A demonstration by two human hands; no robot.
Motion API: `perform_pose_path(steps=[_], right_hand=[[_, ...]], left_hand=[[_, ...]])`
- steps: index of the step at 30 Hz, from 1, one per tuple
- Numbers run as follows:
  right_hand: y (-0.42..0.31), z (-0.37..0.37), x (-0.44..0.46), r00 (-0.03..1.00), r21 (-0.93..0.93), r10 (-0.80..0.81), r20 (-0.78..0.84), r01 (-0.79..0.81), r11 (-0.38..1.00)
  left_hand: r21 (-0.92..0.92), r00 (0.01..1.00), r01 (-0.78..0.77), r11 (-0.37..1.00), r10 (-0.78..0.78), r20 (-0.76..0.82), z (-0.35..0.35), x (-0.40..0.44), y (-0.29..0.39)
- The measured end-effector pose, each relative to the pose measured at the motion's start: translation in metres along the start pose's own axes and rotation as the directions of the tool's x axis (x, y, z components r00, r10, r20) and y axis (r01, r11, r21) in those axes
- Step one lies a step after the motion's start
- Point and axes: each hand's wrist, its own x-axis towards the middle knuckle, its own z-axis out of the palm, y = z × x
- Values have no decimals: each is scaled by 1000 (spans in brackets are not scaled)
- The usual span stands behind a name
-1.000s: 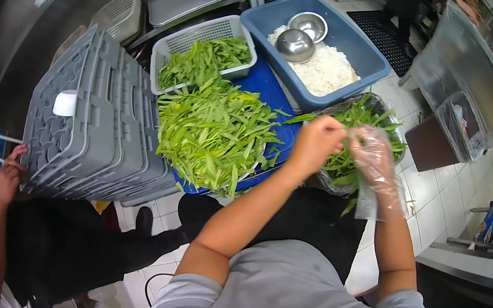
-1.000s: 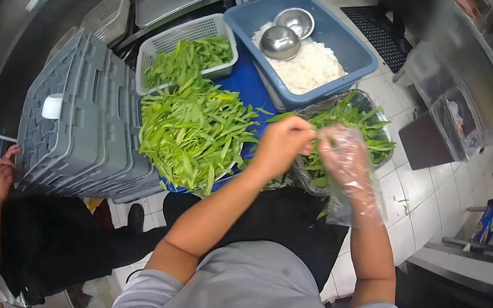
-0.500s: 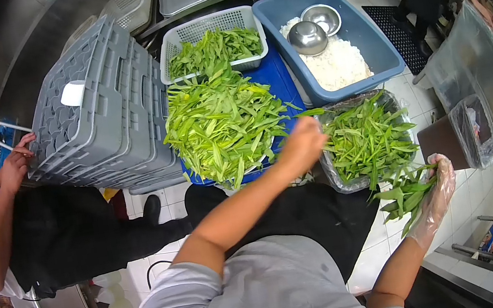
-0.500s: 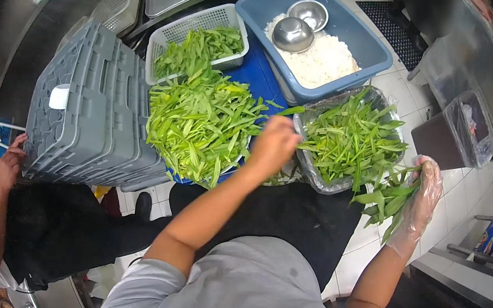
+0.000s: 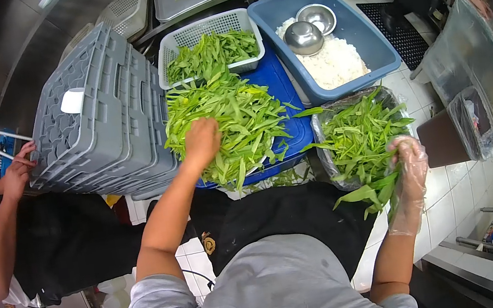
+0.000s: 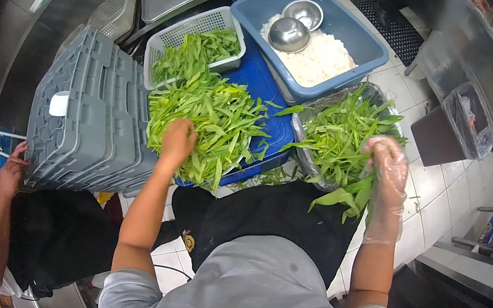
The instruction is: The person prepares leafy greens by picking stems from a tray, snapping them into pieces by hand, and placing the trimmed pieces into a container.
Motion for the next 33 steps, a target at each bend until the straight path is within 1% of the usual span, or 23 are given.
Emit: perform_pose_path(steps=[1, 2, 3, 4, 6, 9, 10, 11, 12, 14, 15, 18, 21, 24, 26, 27, 28, 29, 30, 31, 32, 33], right_hand=[[4, 0, 2, 999, -21, 5, 47, -4, 1000], [4, 1, 1, 998, -29, 9, 56, -8, 1000], [5, 4, 0, 998, -36, 16, 69, -13, 999], [6, 6, -2, 996, -44, 23, 85, -19, 999], [15, 4, -1, 996, -38, 48, 80, -45, 998], [19, 4, -3, 994, -18, 63, 89, -62, 998], [15, 8, -6, 994, 4, 73, 84, -74, 997], [13, 12, -8, 994, 27, 83, 77, -86, 996], [13, 14, -9, 994, 10, 79, 81, -80, 997], [14, 17, -9, 993, -28, 75, 88, -73, 997], [14, 20, -10, 991, -37, 97, 92, -94, 995], [13, 25, -13, 990, -32, 81, 117, -78, 996], [7, 26, -15, 986, -93, 74, 149, -61, 994], [8, 26, -17, 988, -66, 90, 122, -83, 994], [11, 24, -18, 988, -80, 90, 124, -81, 993], [12, 24, -17, 988, -88, 90, 124, -79, 993], [12, 24, -18, 986, -82, 101, 129, -91, 992], [12, 25, -19, 985, -75, 113, 133, -104, 992], [11, 25, -19, 983, -69, 123, 139, -114, 991], [13, 26, -18, 981, -63, 123, 148, -114, 991], [16, 26, -17, 980, -56, 121, 158, -113, 992], [17, 27, -16, 979, -49, 119, 167, -112, 992]], left_hand=[[-113, 999, -12, 994, 9, -34, -10, 10, -4], [-221, 989, 127, 967, -141, -47, -23, 20, -6], [-327, 956, 262, 908, -291, -42, -36, 30, -8], [-445, 922, 336, 830, -386, -23, -56, 41, -5], [-649, 832, 445, 617, -553, 44, -92, 57, -2], [-548, 890, 398, 735, -454, 39, -101, 59, -8], [-451, 958, 267, 852, -284, 31, -92, 54, -13], [-348, 994, 113, 931, -104, 44, -72, 43, -22], [-245, 994, -57, 968, 78, 79, -54, 31, -29], [-123, 982, -145, 982, 158, 100, -27, 8, -20], [-62, 975, -186, 981, 192, 113, -16, 0, -17], [132, 960, -73, 989, 34, 279, -1, -9, -17], [-106, 968, 69, 992, -41, 246, -17, 1, -14], [-129, 990, 129, 983, -120, 74, -47, 19, -12], [19, 982, 181, 983, -180, -50, -64, 30, -15], [-9, 972, 134, 991, -133, -192, -73, 38, -23], [-30, 940, 83, 996, -88, -329, -84, 47, -30], [-61, 913, 127, 990, -141, -384, -101, 54, -27], [-276, 912, 233, 933, -307, -270, -114, 59, -23], [-461, 888, 341, 819, -441, -127, -127, 64, -20], [-609, 844, 445, 657, -535, 38, -134, 68, -19], [-663, 858, 446, 602, -497, 126, -125, 66, -28]])
